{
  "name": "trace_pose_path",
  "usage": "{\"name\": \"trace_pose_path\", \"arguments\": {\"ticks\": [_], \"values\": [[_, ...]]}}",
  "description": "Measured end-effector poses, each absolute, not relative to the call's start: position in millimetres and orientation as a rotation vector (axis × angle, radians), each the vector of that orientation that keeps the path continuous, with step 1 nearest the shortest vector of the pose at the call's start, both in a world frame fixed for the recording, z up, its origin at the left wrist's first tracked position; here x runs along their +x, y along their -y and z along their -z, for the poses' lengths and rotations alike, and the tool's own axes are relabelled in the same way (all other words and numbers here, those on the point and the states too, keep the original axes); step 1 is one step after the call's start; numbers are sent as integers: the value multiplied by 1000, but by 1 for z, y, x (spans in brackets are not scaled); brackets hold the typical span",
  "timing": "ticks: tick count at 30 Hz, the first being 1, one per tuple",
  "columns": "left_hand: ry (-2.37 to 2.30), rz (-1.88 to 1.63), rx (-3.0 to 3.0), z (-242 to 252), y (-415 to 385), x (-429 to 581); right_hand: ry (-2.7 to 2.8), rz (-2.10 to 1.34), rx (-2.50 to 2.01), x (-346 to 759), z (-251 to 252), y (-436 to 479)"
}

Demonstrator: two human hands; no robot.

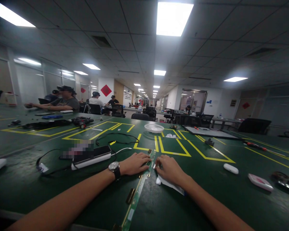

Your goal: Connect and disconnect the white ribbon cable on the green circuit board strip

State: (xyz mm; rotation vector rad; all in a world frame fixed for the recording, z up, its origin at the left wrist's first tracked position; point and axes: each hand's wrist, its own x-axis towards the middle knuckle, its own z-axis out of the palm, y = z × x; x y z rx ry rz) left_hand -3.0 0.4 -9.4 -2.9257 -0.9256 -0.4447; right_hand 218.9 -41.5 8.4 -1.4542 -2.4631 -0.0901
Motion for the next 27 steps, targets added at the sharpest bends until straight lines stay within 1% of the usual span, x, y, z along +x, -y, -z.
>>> {"name": "trace_pose_path", "arguments": {"ticks": [11, 20, 27], "values": [[916, 435, -2927, 10, -1, -2, 2414, 145, -1473, 210, -2, 42], [863, 454, -2968, 10, -2, -4, 2433, -68, -1247, 220, 2, 32], [830, 423, -3005, 9, -4, -5, 2412, -80, -1203, 225, 4, 30]]}}
